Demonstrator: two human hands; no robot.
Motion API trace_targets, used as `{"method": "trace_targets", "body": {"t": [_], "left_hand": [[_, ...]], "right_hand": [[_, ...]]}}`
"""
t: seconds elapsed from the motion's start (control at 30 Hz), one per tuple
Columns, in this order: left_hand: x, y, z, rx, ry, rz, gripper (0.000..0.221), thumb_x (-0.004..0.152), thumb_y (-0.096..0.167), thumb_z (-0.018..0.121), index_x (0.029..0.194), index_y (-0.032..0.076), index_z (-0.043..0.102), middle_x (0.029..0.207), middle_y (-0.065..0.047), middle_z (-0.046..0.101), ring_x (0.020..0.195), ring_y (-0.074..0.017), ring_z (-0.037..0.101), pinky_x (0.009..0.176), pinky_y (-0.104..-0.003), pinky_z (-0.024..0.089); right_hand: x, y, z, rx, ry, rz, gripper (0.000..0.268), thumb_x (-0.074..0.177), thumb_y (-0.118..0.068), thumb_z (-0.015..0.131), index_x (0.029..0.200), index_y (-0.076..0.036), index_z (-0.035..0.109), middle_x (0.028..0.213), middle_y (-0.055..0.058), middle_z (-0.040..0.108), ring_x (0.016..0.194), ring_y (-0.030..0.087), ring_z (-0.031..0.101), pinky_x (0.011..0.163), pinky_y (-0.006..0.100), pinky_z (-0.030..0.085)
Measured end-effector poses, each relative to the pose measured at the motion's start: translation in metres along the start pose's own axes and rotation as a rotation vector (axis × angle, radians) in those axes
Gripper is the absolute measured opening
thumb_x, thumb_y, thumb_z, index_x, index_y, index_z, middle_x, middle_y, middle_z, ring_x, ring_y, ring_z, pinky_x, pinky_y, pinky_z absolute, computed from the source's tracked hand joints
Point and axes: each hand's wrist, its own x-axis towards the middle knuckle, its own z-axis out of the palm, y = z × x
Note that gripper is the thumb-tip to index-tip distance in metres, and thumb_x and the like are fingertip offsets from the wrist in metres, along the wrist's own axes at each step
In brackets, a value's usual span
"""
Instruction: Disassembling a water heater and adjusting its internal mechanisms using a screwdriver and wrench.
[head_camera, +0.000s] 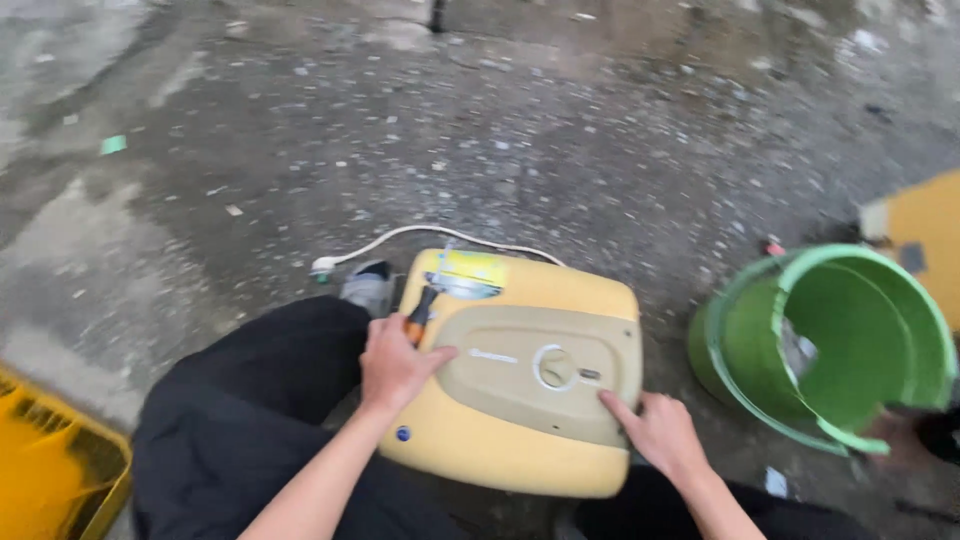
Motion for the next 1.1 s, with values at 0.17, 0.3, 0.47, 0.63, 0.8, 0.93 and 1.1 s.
{"method": "trace_targets", "body": {"t": [0.17,0.3,0.47,0.63,0.8,0.93,1.1], "left_hand": [[0.003,-0.001,0.003,0.051,-0.03,0.001,0.073,0.062,0.061,0.087,0.112,0.014,0.062,0.119,-0.01,0.057,0.11,-0.0347,0.064,0.094,-0.049,0.05],[0.0,0.007,-0.004,0.065,-0.065,-0.046,0.075,0.064,0.06,0.086,0.12,0.015,0.063,0.123,-0.008,0.057,0.116,-0.0305,0.063,0.098,-0.047,0.051],[-0.009,0.023,-0.01,0.064,-0.097,-0.098,0.072,0.068,0.056,0.084,0.122,0.012,0.063,0.126,-0.009,0.057,0.116,-0.0321,0.064,0.1,-0.048,0.049],[-0.004,0.029,-0.009,0.065,-0.096,-0.109,0.071,0.068,0.056,0.084,0.119,0.013,0.062,0.129,-0.01,0.054,0.113,-0.0361,0.065,0.099,-0.051,0.05],[-0.01,0.03,-0.011,0.008,-0.076,-0.094,0.085,0.057,0.047,0.095,0.127,0.008,0.066,0.14,-0.016,0.05,0.128,-0.041,0.06,0.112,-0.046,0.045],[-0.03,0.054,-0.026,-0.014,-0.099,-0.081,0.096,0.054,0.05,0.095,0.13,0.003,0.062,0.14,-0.021,0.05,0.128,-0.0453,0.059,0.114,-0.048,0.043],[-0.025,0.042,-0.016,0.007,-0.082,-0.072,0.096,0.058,0.049,0.096,0.134,0.004,0.059,0.142,-0.022,0.047,0.128,-0.0461,0.059,0.112,-0.049,0.042]], "right_hand": [[-0.012,-0.009,-0.017,0.226,-0.059,0.111,0.063,0.081,-0.066,0.066,0.08,-0.004,0.079,0.088,0.012,0.08,0.086,0.025,0.073,0.077,0.035,0.05],[-0.018,-0.007,-0.033,0.582,-0.125,0.18,0.066,0.094,-0.062,0.052,0.061,-0.005,0.05,0.076,0.009,0.064,0.071,0.017,0.053,0.071,0.031,0.041],[-0.014,-0.006,-0.032,0.644,-0.12,0.216,0.056,0.094,-0.048,0.063,0.079,0.003,0.081,0.089,0.007,0.079,0.082,0.014,0.068,0.079,0.03,0.048],[0.012,0.025,-0.004,0.542,-0.025,0.098,0.061,0.095,-0.051,0.068,0.059,-0.002,0.061,0.064,0.003,0.053,0.063,0.013,0.044,0.063,0.032,0.037],[0.028,0.046,0.016,0.524,-0.045,0.039,0.057,0.091,-0.054,0.069,0.077,0.0,0.082,0.067,0.024,0.067,0.073,0.028,0.061,0.073,0.043,0.05],[-0.027,-0.007,-0.048,0.55,-0.095,0.009,0.051,0.086,-0.05,0.074,0.074,-0.001,0.079,0.063,0.017,0.064,0.071,0.023,0.06,0.071,0.04,0.051],[-0.041,-0.013,-0.065,0.621,-0.087,-0.017,0.04,0.089,-0.039,0.075,0.084,-0.001,0.082,0.059,0.011,0.062,0.067,0.019,0.053,0.065,0.037,0.048]]}}
